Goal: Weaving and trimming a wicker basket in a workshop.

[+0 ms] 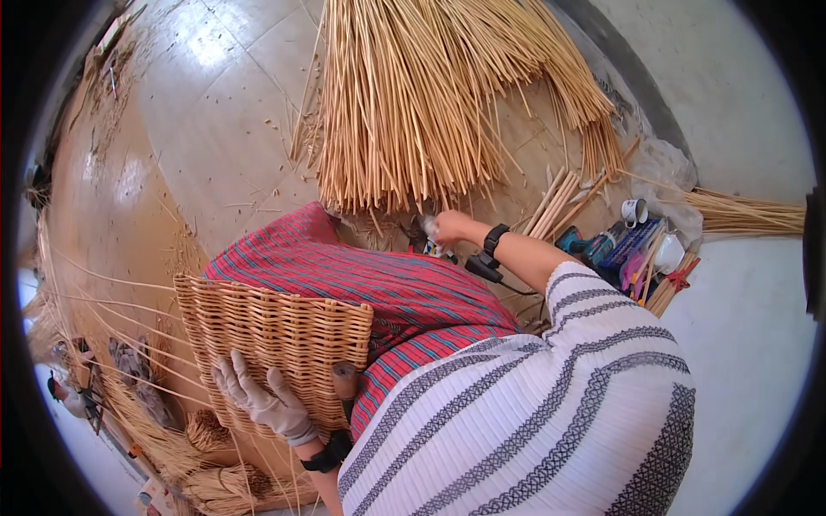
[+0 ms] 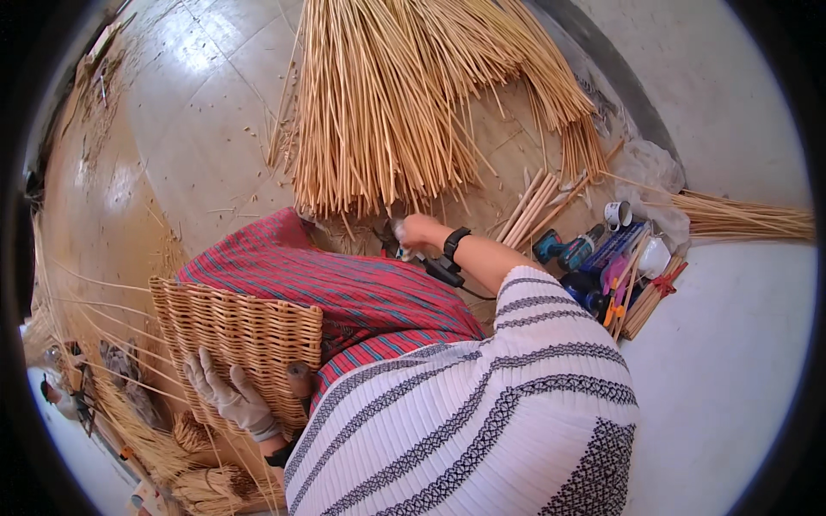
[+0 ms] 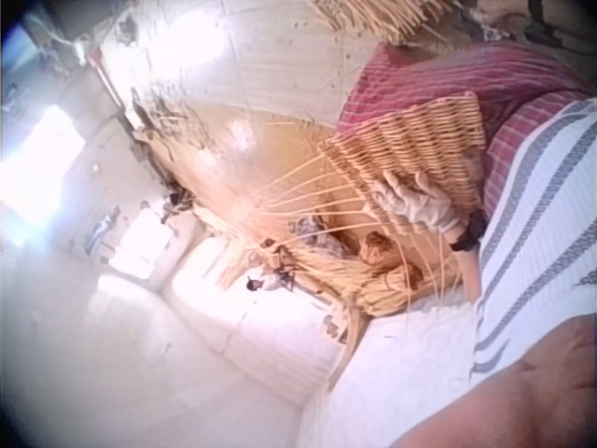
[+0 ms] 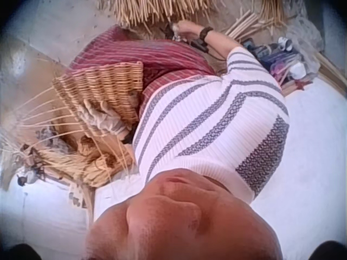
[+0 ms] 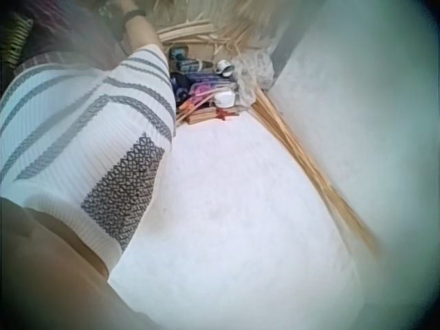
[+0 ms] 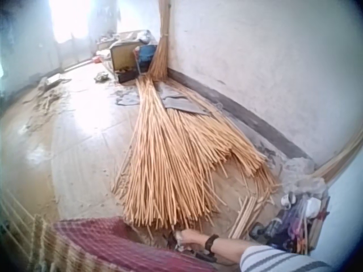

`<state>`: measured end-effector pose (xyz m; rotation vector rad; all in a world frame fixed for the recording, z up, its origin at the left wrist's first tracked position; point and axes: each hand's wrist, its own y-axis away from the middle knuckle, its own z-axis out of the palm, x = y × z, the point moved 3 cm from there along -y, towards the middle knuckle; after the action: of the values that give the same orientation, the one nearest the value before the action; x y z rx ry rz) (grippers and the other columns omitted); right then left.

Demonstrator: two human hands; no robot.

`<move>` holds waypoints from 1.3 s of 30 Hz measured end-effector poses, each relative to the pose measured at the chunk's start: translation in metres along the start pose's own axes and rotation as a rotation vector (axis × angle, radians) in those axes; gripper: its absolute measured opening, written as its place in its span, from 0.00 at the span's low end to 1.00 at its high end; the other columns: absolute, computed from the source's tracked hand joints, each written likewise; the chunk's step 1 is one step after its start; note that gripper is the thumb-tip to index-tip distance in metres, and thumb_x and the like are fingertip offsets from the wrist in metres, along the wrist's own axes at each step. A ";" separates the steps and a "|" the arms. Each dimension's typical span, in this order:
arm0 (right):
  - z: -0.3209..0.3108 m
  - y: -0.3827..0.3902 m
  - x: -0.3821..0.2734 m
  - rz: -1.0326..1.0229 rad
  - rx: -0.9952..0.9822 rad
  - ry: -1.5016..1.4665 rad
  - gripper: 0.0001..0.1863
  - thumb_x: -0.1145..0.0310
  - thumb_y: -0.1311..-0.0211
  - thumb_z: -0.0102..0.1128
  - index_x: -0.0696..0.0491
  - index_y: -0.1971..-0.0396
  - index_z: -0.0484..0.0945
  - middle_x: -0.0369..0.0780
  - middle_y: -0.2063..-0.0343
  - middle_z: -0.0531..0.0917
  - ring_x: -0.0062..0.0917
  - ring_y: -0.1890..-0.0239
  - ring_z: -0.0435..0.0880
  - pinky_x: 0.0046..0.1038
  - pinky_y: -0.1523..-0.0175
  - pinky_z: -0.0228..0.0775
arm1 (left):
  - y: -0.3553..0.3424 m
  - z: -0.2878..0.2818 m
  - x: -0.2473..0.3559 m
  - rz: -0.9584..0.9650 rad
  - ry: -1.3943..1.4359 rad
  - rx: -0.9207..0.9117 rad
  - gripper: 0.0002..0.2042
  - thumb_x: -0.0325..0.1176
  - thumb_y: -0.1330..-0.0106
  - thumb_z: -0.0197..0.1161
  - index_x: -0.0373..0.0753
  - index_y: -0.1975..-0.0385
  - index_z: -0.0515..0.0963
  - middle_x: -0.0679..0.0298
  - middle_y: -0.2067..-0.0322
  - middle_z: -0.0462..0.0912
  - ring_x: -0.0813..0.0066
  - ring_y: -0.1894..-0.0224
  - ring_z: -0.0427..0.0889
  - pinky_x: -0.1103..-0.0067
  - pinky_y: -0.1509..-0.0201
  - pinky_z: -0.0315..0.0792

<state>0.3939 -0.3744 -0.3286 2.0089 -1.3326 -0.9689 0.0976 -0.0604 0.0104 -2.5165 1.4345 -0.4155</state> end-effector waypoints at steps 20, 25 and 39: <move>-0.024 -0.026 0.044 0.425 0.721 -0.393 0.30 0.58 0.36 0.63 0.56 0.37 0.72 0.53 0.41 0.79 0.47 0.40 0.80 0.45 0.37 0.74 | 0.000 -0.001 0.002 0.013 -0.003 -0.013 0.32 0.54 0.20 0.49 0.32 0.31 0.71 0.47 0.28 0.66 0.44 0.23 0.58 0.53 0.21 0.53; 0.000 -0.060 0.021 0.447 0.302 -0.553 0.40 0.51 0.41 0.70 0.63 0.37 0.69 0.58 0.40 0.77 0.51 0.39 0.79 0.45 0.36 0.75 | 0.000 0.002 0.000 0.004 -0.004 0.006 0.32 0.56 0.20 0.47 0.32 0.31 0.71 0.47 0.28 0.67 0.43 0.24 0.60 0.53 0.21 0.54; 0.016 -0.080 -0.124 0.020 0.331 -0.598 0.43 0.51 0.50 0.74 0.70 0.43 0.73 0.62 0.45 0.79 0.53 0.41 0.80 0.44 0.37 0.75 | -0.008 0.002 0.004 0.054 -0.020 0.019 0.32 0.55 0.19 0.46 0.32 0.32 0.72 0.46 0.30 0.69 0.44 0.25 0.63 0.54 0.21 0.56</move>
<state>0.3933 -0.2307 -0.3653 2.0072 -1.9279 -1.4977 0.1069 -0.0597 0.0122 -2.4539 1.4800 -0.3922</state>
